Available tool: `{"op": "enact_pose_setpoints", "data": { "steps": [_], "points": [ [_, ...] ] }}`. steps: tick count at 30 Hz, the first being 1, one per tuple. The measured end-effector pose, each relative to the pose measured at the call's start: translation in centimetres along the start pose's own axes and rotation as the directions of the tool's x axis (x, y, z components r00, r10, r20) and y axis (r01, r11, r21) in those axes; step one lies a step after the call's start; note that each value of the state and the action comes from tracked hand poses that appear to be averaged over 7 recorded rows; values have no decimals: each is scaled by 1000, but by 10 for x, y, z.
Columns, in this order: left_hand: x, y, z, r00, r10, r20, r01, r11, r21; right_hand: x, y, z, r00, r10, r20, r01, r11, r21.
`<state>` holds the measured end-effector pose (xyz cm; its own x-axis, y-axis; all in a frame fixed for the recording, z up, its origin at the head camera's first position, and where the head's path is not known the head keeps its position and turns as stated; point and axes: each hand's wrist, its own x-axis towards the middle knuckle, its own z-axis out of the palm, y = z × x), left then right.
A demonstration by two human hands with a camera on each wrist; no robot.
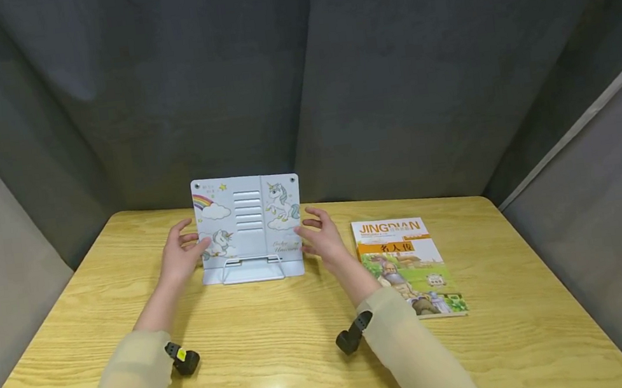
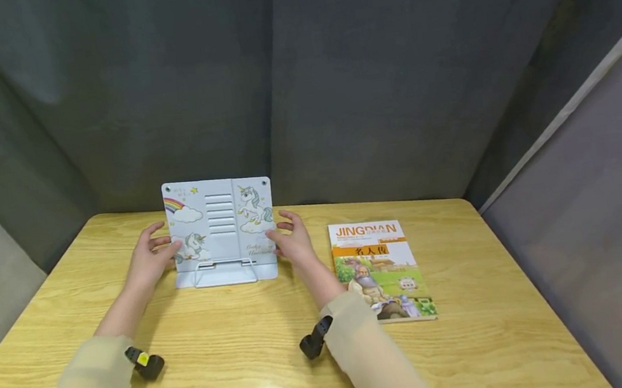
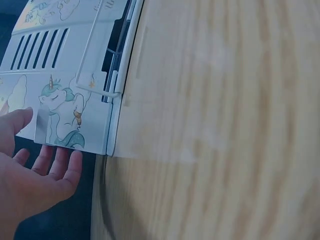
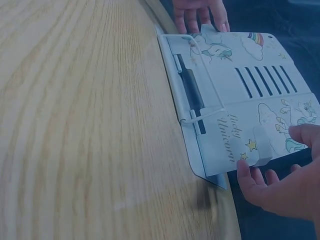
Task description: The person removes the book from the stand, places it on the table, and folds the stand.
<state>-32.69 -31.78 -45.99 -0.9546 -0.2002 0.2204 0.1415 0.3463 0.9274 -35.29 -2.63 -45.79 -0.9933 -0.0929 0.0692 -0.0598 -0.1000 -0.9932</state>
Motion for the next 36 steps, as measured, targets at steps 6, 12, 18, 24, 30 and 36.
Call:
{"op": "enact_pose_setpoints", "data": {
  "steps": [6, 12, 18, 24, 30, 36],
  "points": [
    [8, -3, -1, 1000, -8, 22, 8, 1000, 10, 6, 2, 4, 1000, -3, 4, 3, 998, -57],
    [15, -6, -2, 999, -18, 43, 17, 1000, 10, 10, 4, 9, 999, -12, -29, 8, 993, -117],
    [18, -3, -1, 999, -7, 45, 6, 1000, 15, 15, 9, 11, 997, -39, -67, 25, 979, -200],
    [21, -1, 1, 999, -14, 49, 12, 999, 52, 18, 8, 12, 993, -82, -88, 53, 956, -288],
    [24, -3, 2, 998, -32, 49, 29, 997, 73, 19, 7, 12, 988, -112, -106, 66, 928, -367],
    [23, -2, 2, 999, -26, 48, 22, 997, 77, 20, 7, 12, 989, -112, -98, 66, 921, -383]
  ]
}}
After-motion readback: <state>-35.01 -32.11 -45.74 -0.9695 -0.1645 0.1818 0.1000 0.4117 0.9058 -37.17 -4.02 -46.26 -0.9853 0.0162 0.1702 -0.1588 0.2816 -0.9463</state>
